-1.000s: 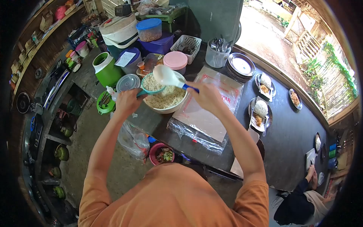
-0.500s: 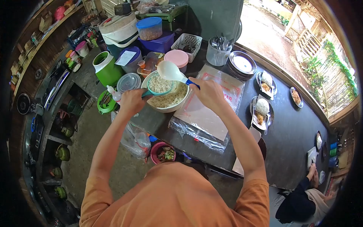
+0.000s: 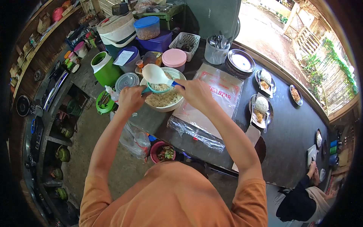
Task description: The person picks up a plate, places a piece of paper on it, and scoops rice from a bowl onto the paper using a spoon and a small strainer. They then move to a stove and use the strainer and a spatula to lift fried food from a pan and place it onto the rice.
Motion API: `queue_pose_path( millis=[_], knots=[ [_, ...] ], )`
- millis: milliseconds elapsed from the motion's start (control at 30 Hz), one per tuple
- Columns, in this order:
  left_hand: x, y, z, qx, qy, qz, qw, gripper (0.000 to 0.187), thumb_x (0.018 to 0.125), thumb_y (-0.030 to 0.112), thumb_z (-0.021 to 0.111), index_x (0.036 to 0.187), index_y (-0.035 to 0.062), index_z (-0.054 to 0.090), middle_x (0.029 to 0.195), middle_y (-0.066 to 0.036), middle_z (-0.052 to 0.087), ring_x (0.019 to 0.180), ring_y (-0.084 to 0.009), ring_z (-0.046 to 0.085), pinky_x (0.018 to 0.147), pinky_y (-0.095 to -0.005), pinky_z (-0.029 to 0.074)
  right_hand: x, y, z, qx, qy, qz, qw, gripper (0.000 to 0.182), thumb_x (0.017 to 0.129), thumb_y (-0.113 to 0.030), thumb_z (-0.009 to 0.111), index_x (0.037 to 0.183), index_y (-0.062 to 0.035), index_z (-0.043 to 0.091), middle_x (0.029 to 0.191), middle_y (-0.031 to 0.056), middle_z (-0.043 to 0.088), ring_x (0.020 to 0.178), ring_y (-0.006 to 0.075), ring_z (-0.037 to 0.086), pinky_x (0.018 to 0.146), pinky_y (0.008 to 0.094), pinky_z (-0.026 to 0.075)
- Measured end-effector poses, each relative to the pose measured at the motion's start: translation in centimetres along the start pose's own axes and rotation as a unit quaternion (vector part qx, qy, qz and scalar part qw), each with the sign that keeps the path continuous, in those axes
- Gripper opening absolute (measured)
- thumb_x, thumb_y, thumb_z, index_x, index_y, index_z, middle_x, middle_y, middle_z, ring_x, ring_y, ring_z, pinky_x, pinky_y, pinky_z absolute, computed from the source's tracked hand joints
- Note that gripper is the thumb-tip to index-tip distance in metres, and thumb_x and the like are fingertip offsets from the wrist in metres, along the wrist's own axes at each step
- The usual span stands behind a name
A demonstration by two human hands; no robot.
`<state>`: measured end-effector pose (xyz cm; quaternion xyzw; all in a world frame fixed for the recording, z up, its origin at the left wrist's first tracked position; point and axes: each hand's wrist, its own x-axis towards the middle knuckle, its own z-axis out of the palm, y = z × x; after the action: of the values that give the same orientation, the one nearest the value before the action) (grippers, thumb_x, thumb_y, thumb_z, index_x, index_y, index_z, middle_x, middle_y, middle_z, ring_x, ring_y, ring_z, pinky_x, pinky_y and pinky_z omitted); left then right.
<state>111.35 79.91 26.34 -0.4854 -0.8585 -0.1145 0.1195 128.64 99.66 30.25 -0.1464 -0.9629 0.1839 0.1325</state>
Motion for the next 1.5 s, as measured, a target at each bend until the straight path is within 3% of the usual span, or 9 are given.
queue_pose_path(
  millis=[200,400,600,667,800,1200,1300,1367,1500],
  knots=[
    [-0.2,-0.7,0.0,-0.013,0.043,0.007,0.999,0.026,0.083,0.036,0.069,0.087,0.0108,0.07,0.076,-0.01,0.068,0.068,-0.032,0.066,0.065,-0.0442,0.05,0.5,3.0,-0.3,0.024,0.025,0.003,0.999,0.031,0.092,-0.035,0.058,0.116,-0.019,0.07,0.079,0.018,0.068,0.071,0.0368,0.066,0.066,0.0468,0.051],
    [-0.4,-1.1,0.2,-0.025,0.05,-0.015,0.998,0.028,0.082,0.037,0.07,0.087,0.0094,0.069,0.075,-0.01,0.067,0.068,-0.0328,0.066,0.064,-0.0451,0.05,-1.3,1.5,-2.5,0.041,-0.051,0.074,0.995,0.03,0.093,-0.033,0.057,0.115,-0.0169,0.07,0.078,0.018,0.068,0.073,0.0358,0.066,0.065,0.0459,0.05],
    [-0.3,-0.9,0.2,0.013,0.016,-0.011,1.0,0.028,0.083,0.037,0.069,0.086,0.0085,0.07,0.078,-0.011,0.069,0.069,-0.0339,0.066,0.064,-0.0463,0.049,-1.4,0.8,-0.5,-0.027,-0.043,0.053,0.997,0.029,0.093,-0.033,0.057,0.114,-0.0192,0.07,0.078,0.0167,0.068,0.07,0.0343,0.066,0.064,0.0463,0.05],
    [-0.4,-0.8,0.3,-0.013,0.003,-0.03,0.999,0.028,0.083,0.037,0.069,0.085,0.0087,0.07,0.078,-0.012,0.069,0.069,-0.034,0.066,0.064,-0.0462,0.05,-1.3,1.4,-0.2,0.036,-0.023,-0.005,0.999,0.028,0.093,-0.034,0.056,0.113,-0.0205,0.071,0.078,0.0164,0.068,0.07,0.0346,0.066,0.064,0.0464,0.05],
    [-0.4,-1.1,0.8,0.005,0.014,-0.006,1.0,0.028,0.082,0.037,0.069,0.085,0.0092,0.071,0.075,-0.012,0.068,0.069,-0.0339,0.066,0.064,-0.0464,0.05,-1.2,-0.2,-0.3,-0.027,-0.045,0.015,0.998,0.028,0.093,-0.035,0.056,0.112,-0.0204,0.071,0.082,0.0165,0.069,0.074,0.0354,0.066,0.067,0.0465,0.05],
    [-0.6,-1.9,0.2,0.023,0.05,0.035,0.998,0.027,0.082,0.035,0.07,0.087,0.0093,0.069,0.075,-0.011,0.067,0.067,-0.0325,0.065,0.063,-0.0436,0.05,0.9,3.5,0.1,0.137,-0.051,0.015,0.989,0.033,0.092,-0.033,0.058,0.115,-0.0123,0.069,0.092,0.0189,0.069,0.081,0.0353,0.067,0.071,0.043,0.05],
    [-0.8,-1.6,0.1,0.007,0.047,0.021,0.999,0.026,0.082,0.035,0.07,0.089,0.0099,0.07,0.077,-0.01,0.067,0.067,-0.0316,0.065,0.063,-0.043,0.05,0.6,3.6,-0.7,0.182,-0.07,0.092,0.976,0.031,0.092,-0.032,0.059,0.114,-0.0117,0.07,0.091,0.0197,0.069,0.082,0.0363,0.067,0.072,0.0431,0.05],
    [-0.9,-1.7,0.4,0.013,0.037,0.011,0.999,0.026,0.082,0.035,0.07,0.089,0.0103,0.07,0.077,-0.009,0.068,0.067,-0.0313,0.065,0.063,-0.0426,0.05,0.9,3.3,-1.9,0.077,-0.01,0.081,0.994,0.032,0.092,-0.032,0.059,0.115,-0.0123,0.07,0.092,0.0204,0.069,0.083,0.0376,0.066,0.072,0.0435,0.051],
    [-0.5,-1.3,0.3,-0.012,0.039,0.027,0.999,0.027,0.082,0.036,0.07,0.089,0.0105,0.07,0.075,-0.01,0.067,0.067,-0.0317,0.065,0.063,-0.0423,0.05,1.1,2.6,-0.5,0.06,0.085,0.045,0.993,0.032,0.092,-0.031,0.059,0.116,-0.0131,0.069,0.089,0.0195,0.07,0.082,0.038,0.066,0.072,0.0445,0.051]
  ],
)
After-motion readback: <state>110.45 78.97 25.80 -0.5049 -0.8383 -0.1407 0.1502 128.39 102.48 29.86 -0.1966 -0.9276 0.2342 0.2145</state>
